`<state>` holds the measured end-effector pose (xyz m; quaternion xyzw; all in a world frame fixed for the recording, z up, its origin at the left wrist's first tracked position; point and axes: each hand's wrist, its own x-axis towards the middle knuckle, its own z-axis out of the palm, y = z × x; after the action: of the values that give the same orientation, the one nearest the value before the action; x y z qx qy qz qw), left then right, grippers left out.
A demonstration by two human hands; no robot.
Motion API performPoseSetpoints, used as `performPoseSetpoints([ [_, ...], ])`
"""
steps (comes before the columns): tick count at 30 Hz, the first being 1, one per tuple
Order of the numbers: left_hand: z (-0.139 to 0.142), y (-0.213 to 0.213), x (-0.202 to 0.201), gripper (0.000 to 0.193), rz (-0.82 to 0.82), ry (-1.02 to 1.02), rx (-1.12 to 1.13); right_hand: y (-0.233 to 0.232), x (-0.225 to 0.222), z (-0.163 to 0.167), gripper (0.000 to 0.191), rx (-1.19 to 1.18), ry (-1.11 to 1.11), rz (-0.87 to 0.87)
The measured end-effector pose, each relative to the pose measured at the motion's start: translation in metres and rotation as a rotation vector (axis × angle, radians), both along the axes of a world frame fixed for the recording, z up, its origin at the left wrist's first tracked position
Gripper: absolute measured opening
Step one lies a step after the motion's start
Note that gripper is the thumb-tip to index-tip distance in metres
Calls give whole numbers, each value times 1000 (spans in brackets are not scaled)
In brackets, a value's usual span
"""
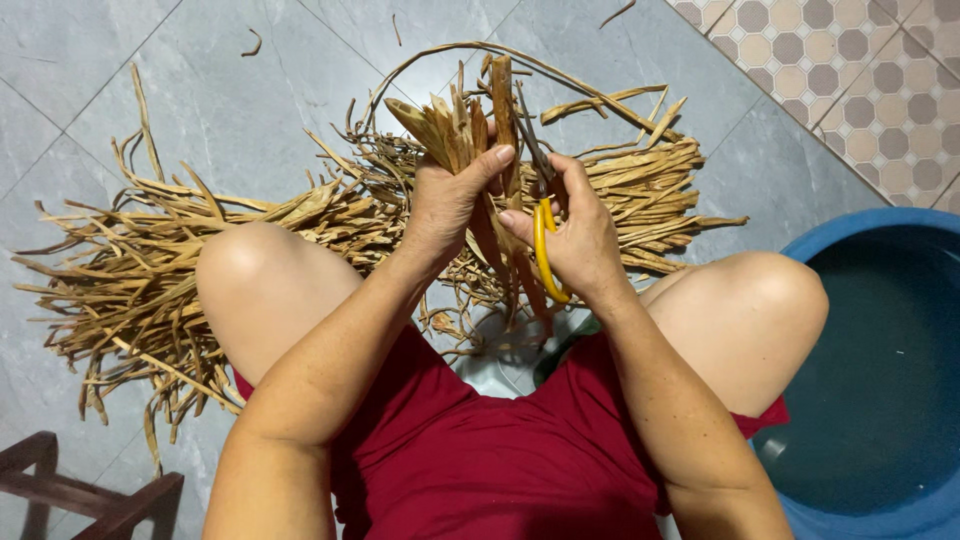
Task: The person sits cross-legged on a tiled floor and uses yellow-handled scissors to cut long, dried plant stems into shorter pieces. The cut pieces fall onto a growing pile on the floor.
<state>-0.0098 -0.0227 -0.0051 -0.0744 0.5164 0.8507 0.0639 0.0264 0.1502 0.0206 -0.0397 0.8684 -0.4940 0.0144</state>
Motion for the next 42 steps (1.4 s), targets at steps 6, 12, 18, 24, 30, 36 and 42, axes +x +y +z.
performPoseSetpoints([
  [6, 3, -1, -1, 32, 9, -11, -48, -1, 2, 7, 71, -1, -7, 61],
  [12, 5, 0, -1, 28, 10, 9, -132, -3, 2, 9, 62, -2, -86, -7],
  [18, 8, -2, -1, 25, -23, 15, -100, -6, -1, -1, 38, -220, -8, -22],
  [24, 5, -2, -2, 24, -29, 36, -109, -5, -2, 1, 39, -87, 7, -22],
  [30, 2, -1, -2, 29, -47, 15, -93, -6, -5, 0, 28, -143, 11, -23],
  [36, 0, -1, -3, 29, -126, 6, -114, -2, -12, -12, 20, -510, -168, -111],
  [42, -4, -3, -3, 30, -123, -40, -110, 9, -13, -23, 42, -483, 29, 4],
])
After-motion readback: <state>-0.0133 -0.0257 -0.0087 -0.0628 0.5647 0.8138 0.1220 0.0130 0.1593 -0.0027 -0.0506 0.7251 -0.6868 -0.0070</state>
